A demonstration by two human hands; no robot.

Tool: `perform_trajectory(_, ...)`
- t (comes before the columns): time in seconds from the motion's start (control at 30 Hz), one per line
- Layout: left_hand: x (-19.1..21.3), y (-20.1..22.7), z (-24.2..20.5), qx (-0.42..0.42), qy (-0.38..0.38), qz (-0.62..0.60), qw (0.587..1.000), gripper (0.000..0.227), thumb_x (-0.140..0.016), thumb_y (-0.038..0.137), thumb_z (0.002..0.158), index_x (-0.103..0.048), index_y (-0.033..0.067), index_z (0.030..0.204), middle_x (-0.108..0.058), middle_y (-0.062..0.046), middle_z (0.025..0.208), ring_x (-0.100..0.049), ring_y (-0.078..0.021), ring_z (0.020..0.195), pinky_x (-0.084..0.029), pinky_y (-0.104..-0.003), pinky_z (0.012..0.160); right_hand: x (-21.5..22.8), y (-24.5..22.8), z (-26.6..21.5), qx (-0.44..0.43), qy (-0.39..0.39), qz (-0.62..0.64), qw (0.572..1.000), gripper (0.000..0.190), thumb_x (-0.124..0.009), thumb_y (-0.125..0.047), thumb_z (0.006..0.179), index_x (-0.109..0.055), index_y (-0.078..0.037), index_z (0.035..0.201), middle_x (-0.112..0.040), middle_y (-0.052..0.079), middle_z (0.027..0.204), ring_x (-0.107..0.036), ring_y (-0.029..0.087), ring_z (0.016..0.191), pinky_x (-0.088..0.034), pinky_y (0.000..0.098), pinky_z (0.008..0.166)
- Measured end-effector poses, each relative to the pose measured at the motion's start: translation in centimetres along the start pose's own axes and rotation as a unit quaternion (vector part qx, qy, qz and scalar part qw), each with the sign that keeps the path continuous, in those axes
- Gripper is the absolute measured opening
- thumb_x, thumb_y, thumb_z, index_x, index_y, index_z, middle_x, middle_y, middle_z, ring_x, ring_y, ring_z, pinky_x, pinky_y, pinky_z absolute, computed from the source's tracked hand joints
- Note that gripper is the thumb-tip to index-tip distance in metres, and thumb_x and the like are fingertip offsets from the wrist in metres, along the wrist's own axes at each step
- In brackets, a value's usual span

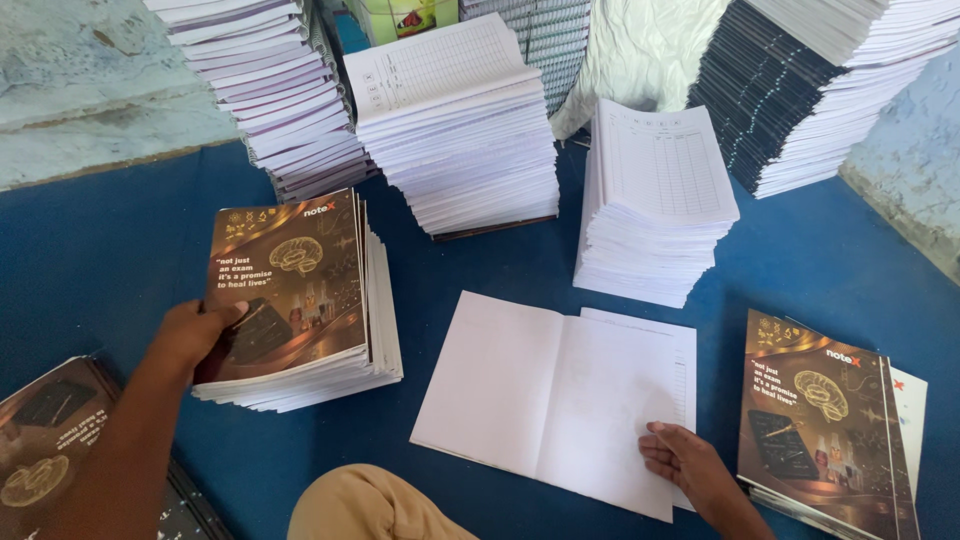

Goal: The person assembles notebooks by inserting index pages into open covers and closing them. They handle loose index sheets and notebook covers, stacking completed units on the floor.

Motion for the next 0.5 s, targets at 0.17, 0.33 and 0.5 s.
perform_trajectory(0.17,-0.3,-1.0,-1.3,0.074,-0.024,-0.031,0.997,0.049,-0.068,0.035,0.096,-0.064,-0.0030,0.126,-0.072,-0.025,0.108,-0.070,-0.0353,0.092,-0.056,-0.044,0.079,-0.2,-0.4,-0.9,-0.009,0.003,-0.003,1.000,0.068,-0.054,-0.044,0.098,-0.053,0.010,0.139,-0.065,0.033,0.130,-0.064,0.038,0.123,-0.049,0.0428,0.110)
perform_trajectory(0.33,-0.4,-0.4,-2.6,0.081,-0.030,-0.051,0.995,0.052,-0.067,0.035,0.095,-0.060,0.0017,0.134,-0.070,-0.024,0.117,-0.070,-0.0358,0.103,-0.059,-0.047,0.087,0.0,0.0,-0.5,-0.007,-0.007,0.019,1.000,0.066,-0.055,-0.042,0.097,-0.053,0.009,0.139,-0.065,0.032,0.131,-0.064,0.038,0.124,-0.049,0.0433,0.110)
perform_trajectory(0.5,-0.1,-0.7,-2.7,0.084,-0.030,-0.059,0.994,0.059,-0.070,0.037,0.092,-0.060,0.0026,0.139,-0.070,-0.025,0.123,-0.071,-0.0380,0.109,-0.058,-0.049,0.094,0.4,0.9,0.9,-0.012,-0.007,0.015,1.000,0.063,-0.056,-0.042,0.098,-0.057,0.008,0.137,-0.066,0.031,0.130,-0.064,0.037,0.123,-0.050,0.0446,0.108)
Point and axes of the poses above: each hand's wrist, its own z-axis towards the middle knuckle, its own x-axis out of the back of the hand, y = z × x, the point moved 10 cm from there along z, towards the middle knuckle
